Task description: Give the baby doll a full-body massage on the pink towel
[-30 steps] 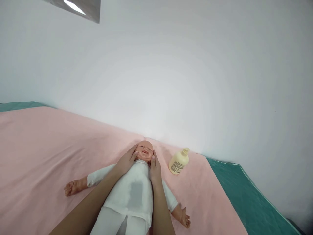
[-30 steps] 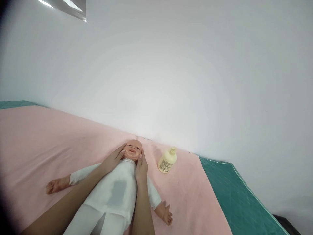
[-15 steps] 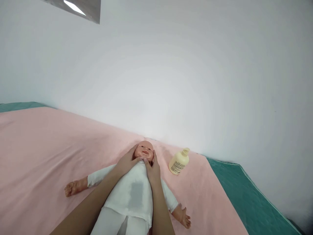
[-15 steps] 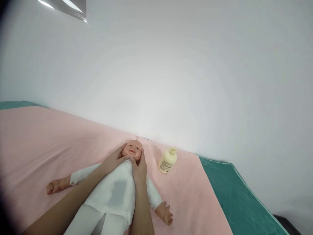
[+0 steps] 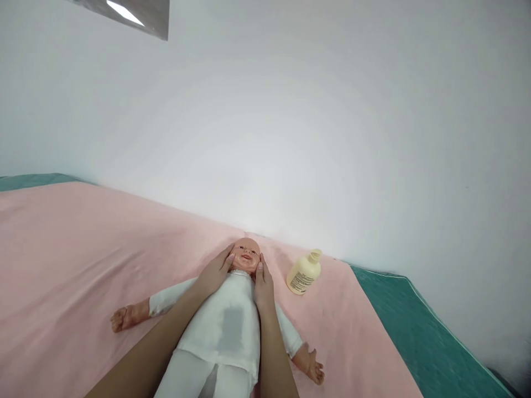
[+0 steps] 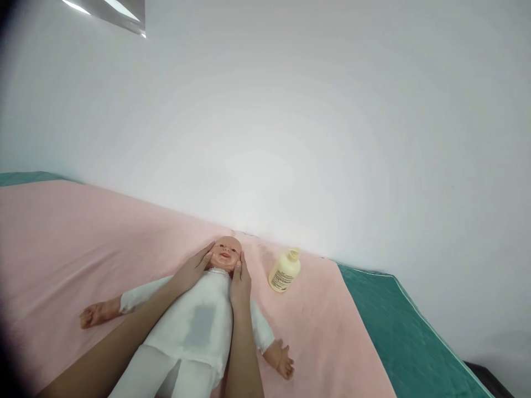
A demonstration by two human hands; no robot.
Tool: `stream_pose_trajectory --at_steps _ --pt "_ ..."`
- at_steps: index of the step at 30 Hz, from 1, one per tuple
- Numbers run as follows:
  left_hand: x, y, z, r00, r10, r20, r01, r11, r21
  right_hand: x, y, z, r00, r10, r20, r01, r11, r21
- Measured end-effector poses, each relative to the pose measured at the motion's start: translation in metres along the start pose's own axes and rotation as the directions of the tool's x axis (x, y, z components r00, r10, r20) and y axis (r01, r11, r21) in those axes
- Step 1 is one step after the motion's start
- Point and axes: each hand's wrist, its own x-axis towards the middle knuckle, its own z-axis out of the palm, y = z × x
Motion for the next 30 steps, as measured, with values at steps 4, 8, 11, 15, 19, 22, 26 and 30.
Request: stream_pose_trajectory --at_steps 4,8,11,15,19,22,26,30 --pt "-0.004 0.008 -0.004 0.999 -0.006 0.036 0.006 1.000 0.006 -0.005 -0.012 -0.001 0.999 0.044 0.012 -0.044 0.998 -0.050" --pt "-0.005 0.009 -0.004 0.998 0.028 0.050 -0.026 0.998 -0.051 -0.012 -0.023 -0.001 0.997 0.059 0.043 -0.055 0.995 -0.086" --pt "-0.002 0.003 -0.001 0.997 0.039 0.064 -0.031 0.993 -0.118 -0.013 -0.024 -0.001 0.998 0.049 0.039 -0.045 0.992 -0.115" --pt "0.000 -0.001 0.000 0.998 0.041 0.057 -0.034 0.992 -0.119 -0.011 -0.021 -0.002 0.997 0.050 0.057 -0.043 0.994 -0.102" --pt "-0.003 0.002 -0.002 0.998 0.036 0.052 -0.034 0.999 -0.043 -0.009 -0.018 -0.005 0.996 0.045 0.075 -0.038 0.995 -0.089" --pt "-0.004 0.004 -0.003 0.999 0.028 0.046 -0.029 0.999 0.016 -0.007 -0.015 -0.006 0.997 0.029 0.075 -0.023 0.997 -0.078" --pt "-0.001 0.002 -0.002 0.999 0.008 0.053 -0.009 1.000 0.028 -0.003 -0.010 -0.005 0.999 0.007 0.048 -0.008 1.000 0.028" --pt "-0.001 0.001 -0.002 0.999 0.017 0.036 -0.017 1.000 0.009 -0.005 -0.013 -0.003 0.998 0.045 0.040 -0.044 0.999 -0.028"
